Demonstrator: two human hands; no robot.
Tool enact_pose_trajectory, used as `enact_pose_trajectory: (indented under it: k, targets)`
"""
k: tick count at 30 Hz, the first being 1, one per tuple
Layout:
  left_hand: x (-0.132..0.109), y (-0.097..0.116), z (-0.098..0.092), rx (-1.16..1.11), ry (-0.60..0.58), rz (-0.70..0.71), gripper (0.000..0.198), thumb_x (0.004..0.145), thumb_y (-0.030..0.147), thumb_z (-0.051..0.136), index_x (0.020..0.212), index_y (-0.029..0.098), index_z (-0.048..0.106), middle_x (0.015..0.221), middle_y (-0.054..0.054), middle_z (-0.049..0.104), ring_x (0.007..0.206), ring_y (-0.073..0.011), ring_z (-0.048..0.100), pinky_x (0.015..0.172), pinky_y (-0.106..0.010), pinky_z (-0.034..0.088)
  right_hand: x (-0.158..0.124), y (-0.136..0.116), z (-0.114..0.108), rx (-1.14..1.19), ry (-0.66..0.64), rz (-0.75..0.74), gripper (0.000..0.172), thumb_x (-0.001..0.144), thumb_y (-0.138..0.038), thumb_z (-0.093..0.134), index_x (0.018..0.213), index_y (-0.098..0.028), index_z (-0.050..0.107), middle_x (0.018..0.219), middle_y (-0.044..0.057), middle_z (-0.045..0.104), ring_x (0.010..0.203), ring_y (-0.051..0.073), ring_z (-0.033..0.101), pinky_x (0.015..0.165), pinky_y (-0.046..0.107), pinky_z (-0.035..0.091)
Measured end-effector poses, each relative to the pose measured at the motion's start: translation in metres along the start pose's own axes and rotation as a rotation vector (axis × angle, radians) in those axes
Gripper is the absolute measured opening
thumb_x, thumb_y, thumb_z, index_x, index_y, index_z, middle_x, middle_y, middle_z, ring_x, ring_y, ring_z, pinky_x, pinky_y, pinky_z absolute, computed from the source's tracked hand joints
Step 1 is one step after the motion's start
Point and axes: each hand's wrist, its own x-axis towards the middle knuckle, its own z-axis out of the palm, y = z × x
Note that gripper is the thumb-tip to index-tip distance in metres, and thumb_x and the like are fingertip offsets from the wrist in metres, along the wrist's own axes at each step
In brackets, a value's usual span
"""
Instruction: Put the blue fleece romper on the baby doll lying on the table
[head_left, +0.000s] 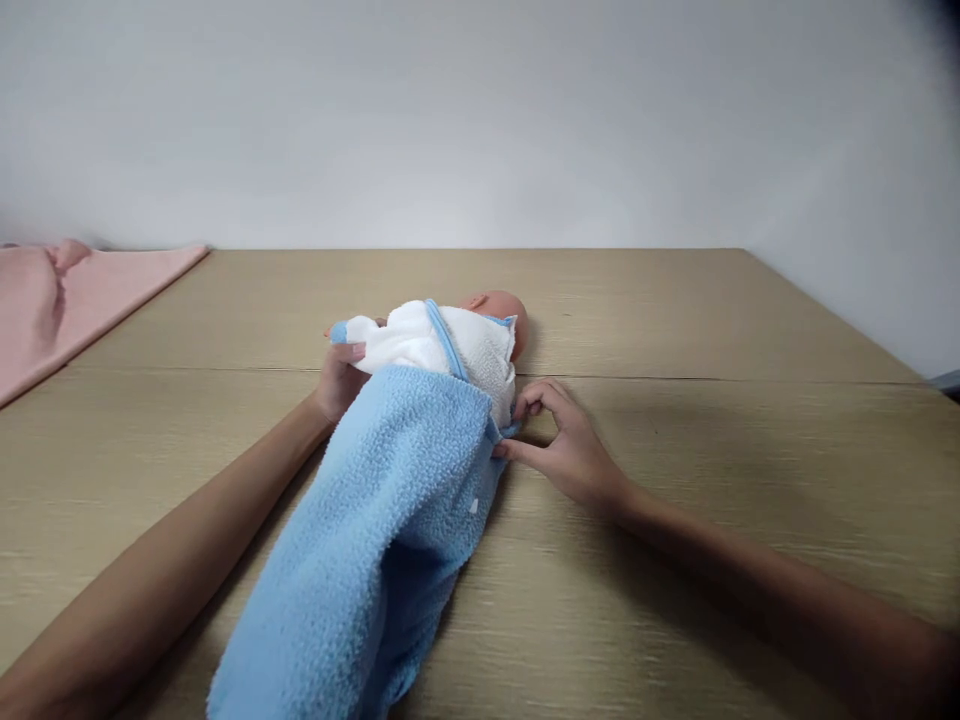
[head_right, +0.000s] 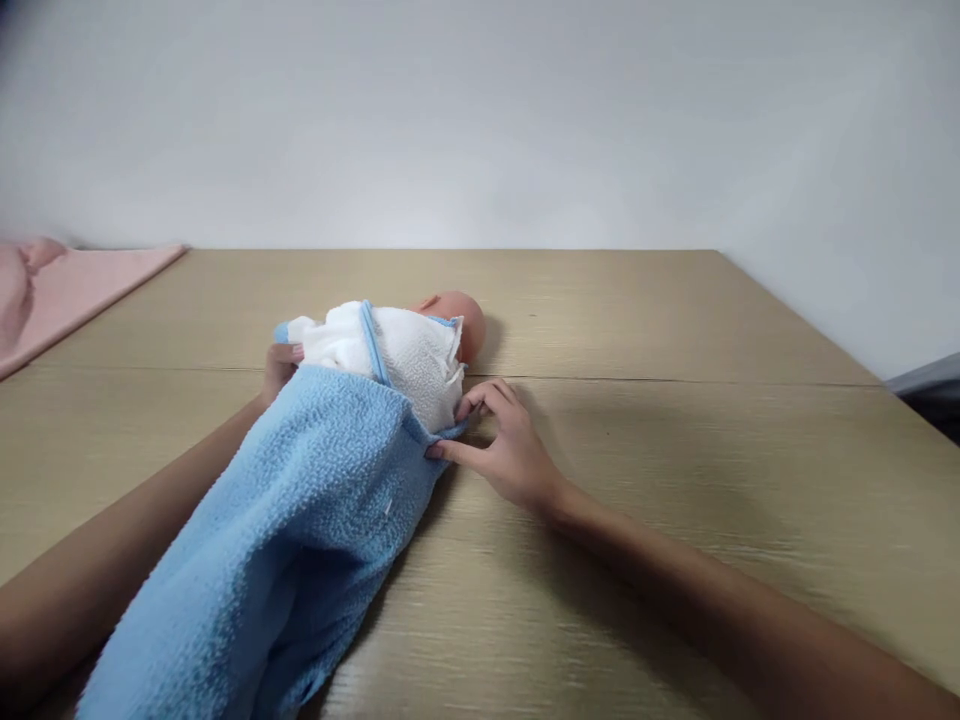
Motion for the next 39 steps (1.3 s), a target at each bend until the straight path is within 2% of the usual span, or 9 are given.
enact_pose_trajectory:
  k: [3, 6, 9, 13, 20, 26, 29, 34, 39]
  targets:
    - [0.0, 0.0, -0.001, 0.003, -0.004, 0.013, 0.032, 0.076, 0.045, 0.072, 0.102, 0.026, 0.073, 0.077, 0.003, 0.078, 0.119, -0.0351, 0.078, 0.105, -0.05, 0.065, 0.003, 0.005, -0.004, 0.063, -0.073, 0.076, 0.043, 0.085, -0.046, 0.102, 0.1, -0.025, 0.068, 0.105, 0.0, 0.067, 0.101, 0.022, 0.06, 0.093, 0.038, 0.046]
    - [0.001, 0.0, 0.001, 0.012, -0.013, 0.031, 0.022, 0.077, 0.044, 0.073, 0.09, 0.026, 0.069, 0.079, 0.002, 0.078, 0.124, -0.0348, 0.077, 0.106, -0.049, 0.064, 0.009, 0.014, -0.008, 0.214, -0.107, 0.152, 0.038, 0.094, -0.049, 0.093, 0.107, -0.026, 0.065, 0.102, 0.0, 0.064, 0.095, 0.02, 0.06, 0.087, 0.037, 0.049]
    - [0.003, 0.001, 0.003, 0.017, -0.017, 0.045, 0.021, 0.076, 0.044, 0.076, 0.085, 0.027, 0.067, 0.081, 0.002, 0.079, 0.128, -0.035, 0.075, 0.108, -0.05, 0.063, 0.014, 0.022, -0.01, 0.333, 0.034, 0.219, 0.032, 0.099, -0.047, 0.083, 0.108, -0.026, 0.061, 0.097, 0.0, 0.062, 0.091, 0.019, 0.061, 0.082, 0.036, 0.05]
    - [0.004, 0.003, 0.006, 0.02, -0.023, 0.055, 0.022, 0.075, 0.045, 0.077, 0.084, 0.028, 0.068, 0.082, 0.003, 0.079, 0.132, -0.035, 0.073, 0.108, -0.049, 0.063, 0.016, 0.026, -0.01, 0.358, 0.219, 0.225, 0.03, 0.093, -0.041, 0.079, 0.108, -0.026, 0.058, 0.102, 0.0, 0.06, 0.086, 0.017, 0.058, 0.08, 0.035, 0.05]
    - [0.001, 0.004, 0.017, 0.009, -0.023, 0.056, 0.026, 0.079, 0.049, 0.076, 0.085, 0.026, 0.067, 0.092, -0.002, 0.083, 0.132, -0.0391, 0.072, 0.111, -0.053, 0.061, 0.013, 0.021, -0.007, 0.329, 0.207, 0.239, 0.026, 0.092, -0.039, 0.076, 0.106, -0.025, 0.059, 0.098, -0.001, 0.061, 0.084, 0.018, 0.057, 0.078, 0.035, 0.048]
    - [0.002, 0.024, 0.023, 0.003, 0.021, 0.107, 0.037, 0.089, 0.05, 0.077, 0.119, 0.027, 0.073, 0.115, -0.004, 0.082, 0.133, -0.0363, 0.07, 0.114, -0.052, 0.059, 0.013, 0.02, -0.006, 0.323, 0.201, 0.234, 0.026, 0.093, -0.039, 0.077, 0.107, -0.025, 0.059, 0.095, -0.001, 0.061, 0.086, 0.019, 0.058, 0.079, 0.036, 0.047]
    - [0.006, 0.042, 0.025, 0.127, 0.0, 0.181, 0.041, 0.086, 0.048, 0.088, 0.122, 0.03, 0.076, 0.131, -0.004, 0.077, 0.136, -0.0342, 0.067, 0.113, -0.048, 0.058, 0.012, 0.019, -0.006, 0.307, 0.181, 0.25, 0.025, 0.095, -0.039, 0.076, 0.108, -0.026, 0.059, 0.093, -0.001, 0.061, 0.087, 0.02, 0.058, 0.08, 0.036, 0.047]
    - [0.001, 0.061, 0.049, 0.333, -0.112, 0.366, 0.046, 0.088, 0.048, 0.096, 0.127, 0.034, 0.077, 0.138, -0.005, 0.071, 0.141, -0.0305, 0.061, 0.121, -0.046, 0.054, 0.004, -0.007, -0.01, 0.28, 0.229, 0.281, 0.023, 0.1, -0.043, 0.071, 0.112, -0.027, 0.06, 0.107, 0.002, 0.066, 0.097, 0.022, 0.063, 0.091, 0.039, 0.053]
    - [-0.022, 0.072, 0.087, 0.461, -0.177, 0.36, 0.051, 0.086, 0.039, 0.1, 0.131, 0.037, 0.075, 0.151, -0.005, 0.069, 0.157, -0.0368, 0.055, 0.133, -0.055, 0.048, -0.006, -0.065, -0.023, 0.387, 0.101, 0.47, 0.041, 0.105, -0.056, 0.065, 0.136, -0.03, 0.058, 0.147, 0.011, 0.069, 0.139, 0.031, 0.065, 0.118, 0.05, 0.055]
